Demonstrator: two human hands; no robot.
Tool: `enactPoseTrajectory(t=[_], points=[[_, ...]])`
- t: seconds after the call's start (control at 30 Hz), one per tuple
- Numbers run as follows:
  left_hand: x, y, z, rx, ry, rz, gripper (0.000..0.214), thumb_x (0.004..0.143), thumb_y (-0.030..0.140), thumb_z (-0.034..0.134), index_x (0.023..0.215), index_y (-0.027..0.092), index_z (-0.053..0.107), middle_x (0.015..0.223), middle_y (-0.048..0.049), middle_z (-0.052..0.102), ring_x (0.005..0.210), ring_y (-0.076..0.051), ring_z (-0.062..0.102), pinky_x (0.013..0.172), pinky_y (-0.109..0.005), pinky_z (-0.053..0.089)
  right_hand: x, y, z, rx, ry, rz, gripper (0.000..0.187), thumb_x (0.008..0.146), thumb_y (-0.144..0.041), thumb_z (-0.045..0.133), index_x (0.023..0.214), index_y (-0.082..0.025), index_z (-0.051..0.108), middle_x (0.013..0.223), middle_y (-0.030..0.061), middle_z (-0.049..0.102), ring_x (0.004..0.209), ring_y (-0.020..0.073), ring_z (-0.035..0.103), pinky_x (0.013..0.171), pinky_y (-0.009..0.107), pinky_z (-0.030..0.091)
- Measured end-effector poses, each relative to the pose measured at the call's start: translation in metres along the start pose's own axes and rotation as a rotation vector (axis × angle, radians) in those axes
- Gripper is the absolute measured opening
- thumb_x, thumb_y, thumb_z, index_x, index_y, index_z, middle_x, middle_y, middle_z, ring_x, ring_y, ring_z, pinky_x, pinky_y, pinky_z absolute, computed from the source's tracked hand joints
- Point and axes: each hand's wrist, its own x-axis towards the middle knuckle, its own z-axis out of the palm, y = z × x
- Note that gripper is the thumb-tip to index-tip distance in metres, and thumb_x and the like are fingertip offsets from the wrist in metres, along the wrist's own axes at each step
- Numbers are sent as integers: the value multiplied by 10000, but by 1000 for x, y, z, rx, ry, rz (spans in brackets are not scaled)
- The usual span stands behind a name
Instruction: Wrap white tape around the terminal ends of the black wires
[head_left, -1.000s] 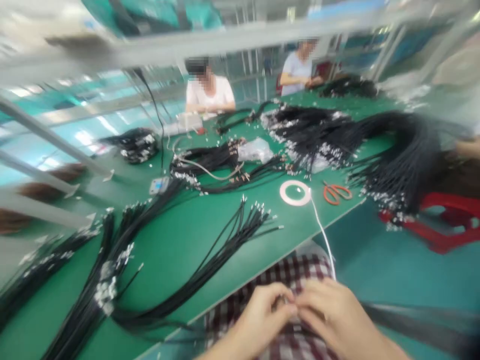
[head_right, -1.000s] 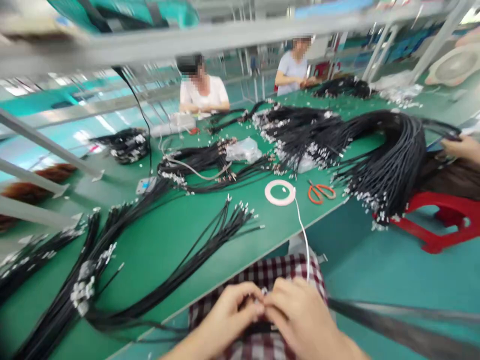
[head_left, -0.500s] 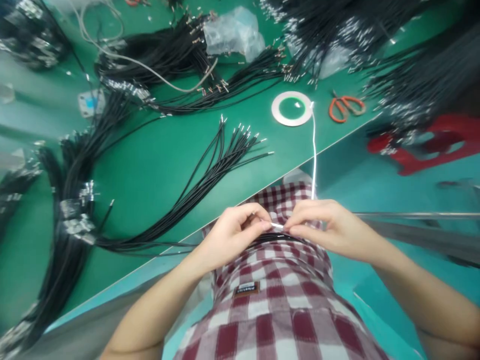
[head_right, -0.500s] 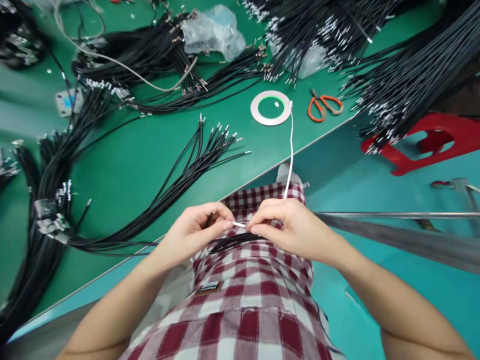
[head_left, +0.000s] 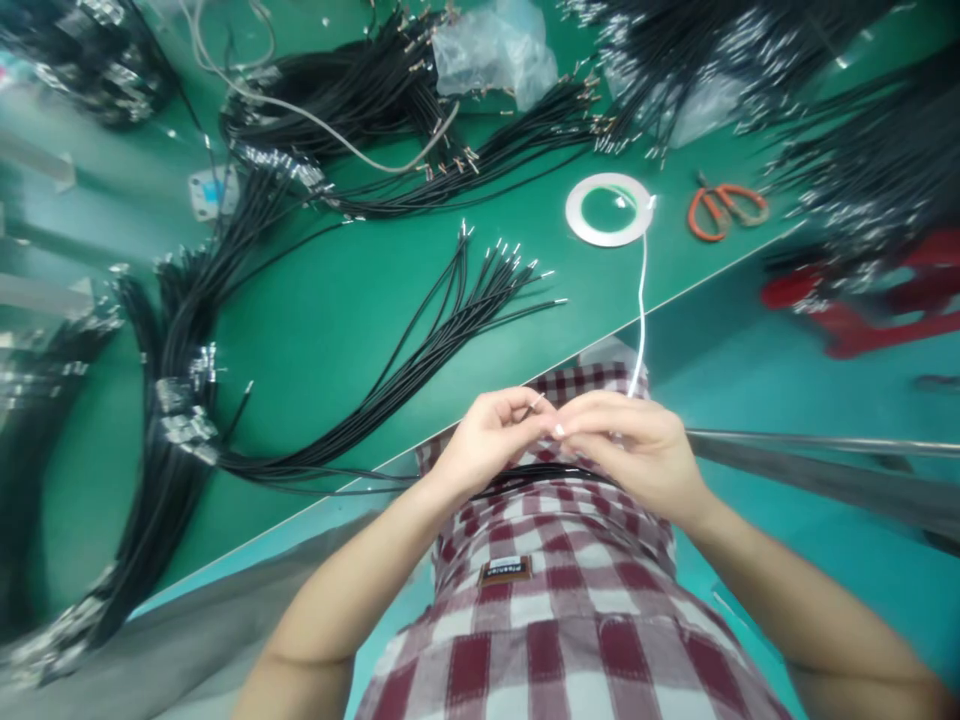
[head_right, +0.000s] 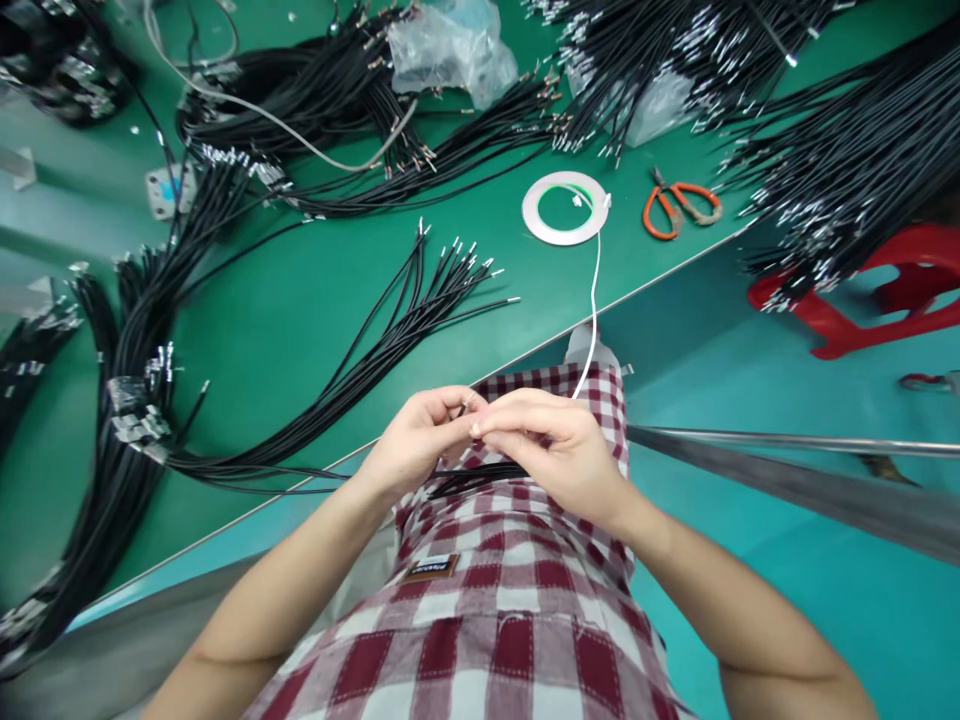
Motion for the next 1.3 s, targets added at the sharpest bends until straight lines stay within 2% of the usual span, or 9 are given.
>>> enactPoseTrajectory(t=[0.13,0.33,0.53,0.63,0.7,0.83,0.9,1.03,1.3], points=[[-11,0,3,-90,195,195,399,806,316,779,1162,212,632,623,70,514,439,-35,359,418,-167,272,-2,8,3,-177,77,-72,234,876,-43,681,960,-240,775,887,14,710,794,133,664,712,259,549],[-15,-7,14,174,293,415,124,852,221,726,962,173,756,858,-42,671,754,-117,612,680,-220,505,-2,12,7,-273,91,-76,207,900,-54,654,963,-216,766,897,24,699,790,127,654,700,249,537],[-7,-24,17,440,478,741,72,853,139,707,902,184,736,847,-36,646,788,-138,599,673,-248,495,-3,14,13,-345,107,-66,146,908,-75,650,940,-171,756,888,52,700,792,144,657,707,266,540],[-8,-29,19,515,500,810,74,866,128,684,896,188,716,844,-33,634,806,-144,585,704,-261,488,-2,14,13,-406,119,-71,136,910,-78,648,946,-161,748,896,59,708,815,152,665,741,275,543],[-10,-29,21,437,468,735,81,881,155,673,943,198,704,869,-34,630,821,-144,578,732,-265,486,-1,14,10,-440,121,-84,138,911,-76,643,939,-169,741,903,53,711,826,154,665,762,281,541],[-15,-21,20,124,328,399,281,909,294,661,1181,225,648,835,-14,586,726,-120,524,666,-239,443,-1,12,2,-477,129,-77,139,906,-76,646,923,-184,732,903,41,711,828,156,662,767,291,537],[-16,-16,17,25,246,290,247,941,364,610,1099,192,689,719,5,518,628,-99,440,583,-223,370,-1,11,-1,-478,127,-66,135,901,-77,652,918,-184,732,895,38,712,817,153,662,758,288,536],[-18,-10,13,-172,186,153,271,911,397,645,849,137,690,582,49,358,522,-65,262,499,-222,201,2,7,-1,-433,108,-45,121,897,-91,661,887,-188,733,878,27,720,807,149,667,755,284,537],[-23,-5,11,-358,100,16,260,837,364,719,910,120,669,637,28,444,517,-50,282,496,-208,211,8,0,1,-313,56,32,122,891,-126,662,859,-208,746,835,18,722,761,155,667,700,288,538]])
